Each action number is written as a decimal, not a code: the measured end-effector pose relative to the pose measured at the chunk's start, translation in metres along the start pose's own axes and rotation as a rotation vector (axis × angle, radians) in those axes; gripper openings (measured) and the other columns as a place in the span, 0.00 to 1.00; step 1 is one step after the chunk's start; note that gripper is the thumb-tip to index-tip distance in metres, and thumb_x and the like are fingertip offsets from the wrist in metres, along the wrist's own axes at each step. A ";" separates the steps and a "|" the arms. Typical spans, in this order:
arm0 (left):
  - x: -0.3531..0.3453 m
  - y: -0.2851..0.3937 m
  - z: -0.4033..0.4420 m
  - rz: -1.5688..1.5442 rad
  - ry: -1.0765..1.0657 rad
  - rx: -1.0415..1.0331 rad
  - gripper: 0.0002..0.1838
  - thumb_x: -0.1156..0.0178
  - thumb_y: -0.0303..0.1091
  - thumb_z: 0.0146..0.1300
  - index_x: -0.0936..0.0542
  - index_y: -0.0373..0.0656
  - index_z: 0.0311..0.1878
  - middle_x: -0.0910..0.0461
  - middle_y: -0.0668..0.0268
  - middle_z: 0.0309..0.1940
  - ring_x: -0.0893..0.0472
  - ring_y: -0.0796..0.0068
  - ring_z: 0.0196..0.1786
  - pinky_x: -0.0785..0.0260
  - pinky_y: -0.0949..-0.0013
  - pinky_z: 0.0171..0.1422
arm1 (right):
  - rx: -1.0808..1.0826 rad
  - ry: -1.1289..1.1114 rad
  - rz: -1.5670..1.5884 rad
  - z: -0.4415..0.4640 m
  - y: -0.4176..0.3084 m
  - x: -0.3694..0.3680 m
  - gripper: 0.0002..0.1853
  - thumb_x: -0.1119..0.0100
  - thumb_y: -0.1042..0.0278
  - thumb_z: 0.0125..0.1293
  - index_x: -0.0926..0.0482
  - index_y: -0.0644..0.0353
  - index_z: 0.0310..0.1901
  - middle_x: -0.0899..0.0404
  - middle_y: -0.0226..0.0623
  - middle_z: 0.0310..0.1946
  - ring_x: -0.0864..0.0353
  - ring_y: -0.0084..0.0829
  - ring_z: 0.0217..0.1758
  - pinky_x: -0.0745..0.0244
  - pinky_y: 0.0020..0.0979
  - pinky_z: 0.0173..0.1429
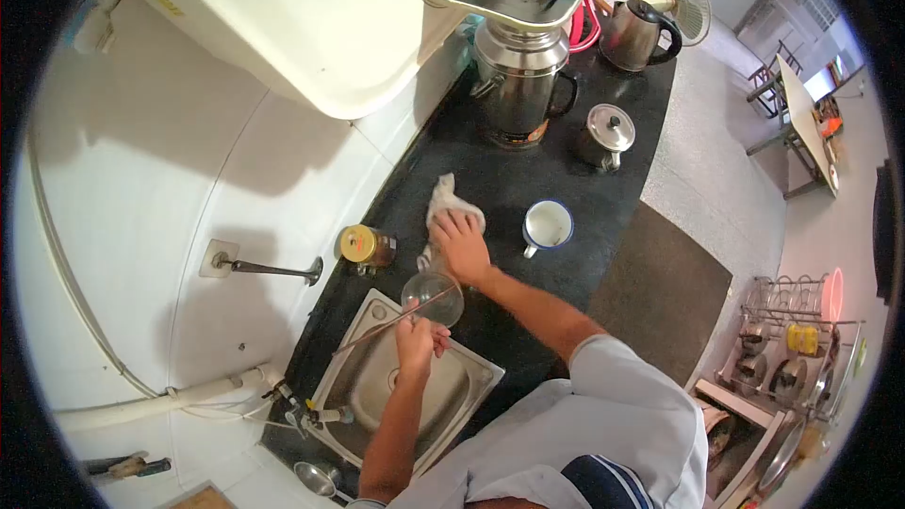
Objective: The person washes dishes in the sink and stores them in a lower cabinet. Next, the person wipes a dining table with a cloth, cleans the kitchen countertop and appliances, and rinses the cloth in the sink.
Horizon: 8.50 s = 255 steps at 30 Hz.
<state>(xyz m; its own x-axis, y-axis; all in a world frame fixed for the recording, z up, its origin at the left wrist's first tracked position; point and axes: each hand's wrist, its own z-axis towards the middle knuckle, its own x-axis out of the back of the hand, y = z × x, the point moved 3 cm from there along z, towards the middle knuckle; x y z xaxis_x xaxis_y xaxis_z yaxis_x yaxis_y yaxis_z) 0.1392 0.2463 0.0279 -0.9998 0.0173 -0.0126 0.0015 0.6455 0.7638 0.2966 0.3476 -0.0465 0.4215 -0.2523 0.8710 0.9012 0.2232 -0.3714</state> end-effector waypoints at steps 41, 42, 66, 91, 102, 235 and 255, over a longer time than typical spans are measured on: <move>-0.067 0.049 0.167 0.147 -0.010 -0.001 0.20 0.62 0.34 0.71 0.37 0.29 0.58 0.20 0.52 0.25 0.24 0.69 0.16 0.32 0.71 0.17 | -0.222 -0.023 0.086 -0.207 0.013 0.110 0.28 0.36 0.70 0.42 0.25 0.53 0.51 0.33 0.42 0.60 0.38 0.47 0.65 0.46 0.51 0.68; -0.068 0.050 0.175 0.130 -0.010 0.018 0.20 0.62 0.34 0.71 0.37 0.29 0.59 0.20 0.52 0.25 0.24 0.69 0.16 0.32 0.71 0.17 | -0.193 -0.032 0.101 -0.207 0.015 0.110 0.28 0.36 0.70 0.42 0.25 0.54 0.51 0.33 0.42 0.60 0.38 0.47 0.65 0.46 0.51 0.68; -0.142 -0.001 0.109 0.349 0.036 -0.578 0.13 0.38 0.35 0.57 0.23 0.37 0.41 0.25 0.62 0.32 0.24 0.72 0.33 0.29 0.69 0.40 | -0.087 -0.106 0.222 -0.180 0.014 0.093 0.29 0.33 0.67 0.42 0.25 0.52 0.52 0.34 0.40 0.61 0.40 0.43 0.67 0.47 0.48 0.69; -0.056 -0.020 0.104 0.815 0.126 -0.652 0.10 0.39 0.30 0.58 0.23 0.32 0.28 0.27 0.54 0.34 0.23 0.56 0.37 0.29 0.60 0.43 | 0.088 0.125 0.113 -0.011 0.131 0.066 0.18 0.38 0.63 0.46 0.20 0.50 0.43 0.28 0.37 0.55 0.35 0.44 0.64 0.41 0.49 0.67; -0.057 -0.016 0.102 0.793 0.247 -0.736 0.10 0.35 0.33 0.56 0.19 0.34 0.33 0.25 0.52 0.32 0.24 0.52 0.39 0.32 0.58 0.45 | -0.368 0.296 -0.205 -0.088 0.192 0.127 0.24 0.36 0.64 0.47 0.24 0.56 0.50 0.31 0.45 0.58 0.37 0.47 0.65 0.45 0.50 0.68; -0.273 -0.176 -0.025 0.147 0.298 -0.195 0.10 0.46 0.33 0.68 0.19 0.37 0.39 0.20 0.64 0.27 0.24 0.78 0.30 0.31 0.72 0.34 | -0.199 0.171 -0.169 0.002 0.580 0.222 0.26 0.42 0.69 0.55 0.29 0.57 0.59 0.32 0.45 0.62 0.39 0.50 0.68 0.44 0.48 0.69; -0.413 0.094 0.078 -0.159 0.393 -0.776 0.23 0.41 0.28 0.64 0.33 0.35 0.61 0.26 0.66 0.44 0.27 0.81 0.48 0.34 0.74 0.56 | -0.318 -0.179 0.858 -0.053 0.414 0.195 0.18 0.47 0.70 0.55 0.22 0.62 0.49 0.21 0.39 0.36 0.24 0.31 0.37 0.29 0.31 0.43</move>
<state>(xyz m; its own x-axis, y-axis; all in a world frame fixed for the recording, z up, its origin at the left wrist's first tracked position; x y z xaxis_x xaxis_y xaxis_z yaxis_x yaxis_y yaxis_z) 0.5541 0.3594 0.0540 -0.9223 -0.3842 -0.0430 -0.0108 -0.0855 0.9963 0.7574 0.3405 -0.0471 0.9580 0.0340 0.2848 0.2852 -0.0086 -0.9584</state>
